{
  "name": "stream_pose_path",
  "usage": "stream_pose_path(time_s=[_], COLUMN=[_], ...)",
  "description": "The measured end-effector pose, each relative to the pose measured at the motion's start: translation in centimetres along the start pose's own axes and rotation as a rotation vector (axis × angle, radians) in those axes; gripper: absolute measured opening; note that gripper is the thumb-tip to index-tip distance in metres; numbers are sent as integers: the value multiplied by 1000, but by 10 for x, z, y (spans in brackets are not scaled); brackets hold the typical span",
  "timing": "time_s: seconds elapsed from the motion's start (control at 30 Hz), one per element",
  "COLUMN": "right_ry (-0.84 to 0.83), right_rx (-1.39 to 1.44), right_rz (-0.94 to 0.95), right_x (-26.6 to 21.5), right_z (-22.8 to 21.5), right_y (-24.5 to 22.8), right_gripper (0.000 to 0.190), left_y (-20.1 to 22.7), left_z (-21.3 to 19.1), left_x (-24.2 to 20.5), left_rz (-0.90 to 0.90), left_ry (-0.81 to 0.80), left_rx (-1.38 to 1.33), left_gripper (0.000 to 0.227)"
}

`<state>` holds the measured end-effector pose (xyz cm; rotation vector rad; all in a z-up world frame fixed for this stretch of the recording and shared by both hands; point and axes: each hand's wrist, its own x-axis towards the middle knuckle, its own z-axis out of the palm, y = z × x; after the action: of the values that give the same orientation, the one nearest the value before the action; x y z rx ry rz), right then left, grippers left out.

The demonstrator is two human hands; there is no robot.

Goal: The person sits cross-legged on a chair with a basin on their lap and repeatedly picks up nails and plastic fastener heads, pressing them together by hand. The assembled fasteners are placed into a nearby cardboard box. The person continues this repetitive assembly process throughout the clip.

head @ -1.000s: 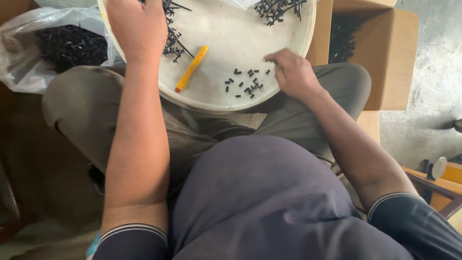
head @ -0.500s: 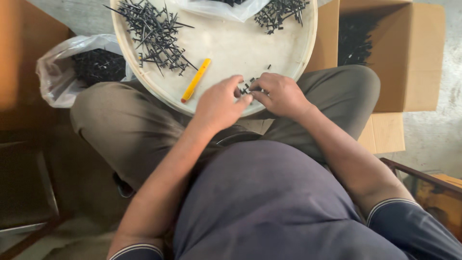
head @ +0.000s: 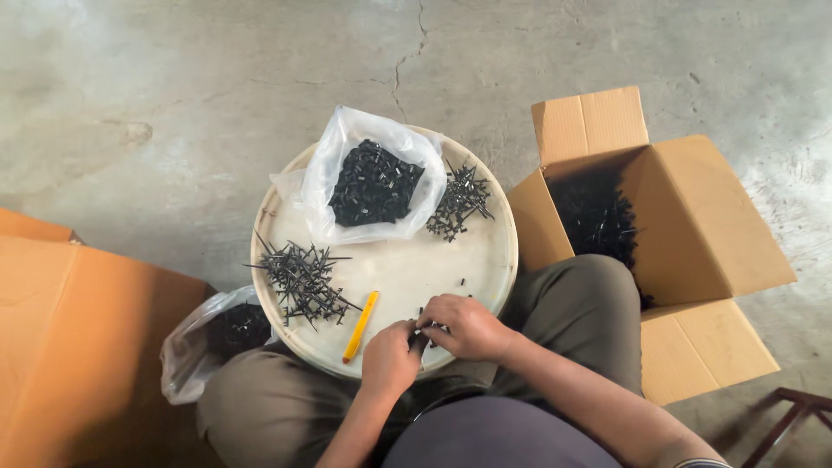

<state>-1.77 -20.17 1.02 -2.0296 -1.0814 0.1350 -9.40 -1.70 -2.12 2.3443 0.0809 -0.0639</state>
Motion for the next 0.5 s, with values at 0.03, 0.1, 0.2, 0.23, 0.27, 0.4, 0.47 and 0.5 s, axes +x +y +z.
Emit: stream_pose_path(time_s=[0.03, 0.1, 0.2, 0.23, 0.27, 0.4, 0.47, 0.5], right_ry=[28, 40, 136, 118, 144, 81, 28, 6], right_rx=[13, 13, 51, 51, 264, 557, 396, 313], right_rz=[-10, 65, 157, 359, 356, 412, 359, 329], right_x=[6, 3, -7, -9, -8, -9, -12, -14], right_z=[-3, 0, 15, 20, 18, 13, 21, 26], right_y=[7, 10, 25, 29, 34, 32, 33, 36], right_gripper=[14, 16, 25, 21, 21, 27, 28, 29], left_y=[1, 8, -1, -5, -9, -17, -24, -28], left_z=[-3, -3, -3, -3, -6, -9, -2, 2], left_x=[11, 10, 12, 13, 17, 15, 9, 8], left_rz=[33, 41, 53, 5, -5, -78, -78, -73], left_ry=[29, 59, 141, 185, 212, 262, 259, 258], left_rx=[30, 85, 22, -23, -191, -423, -415, -410], left_gripper=[17, 17, 19, 25, 24, 24, 24, 24])
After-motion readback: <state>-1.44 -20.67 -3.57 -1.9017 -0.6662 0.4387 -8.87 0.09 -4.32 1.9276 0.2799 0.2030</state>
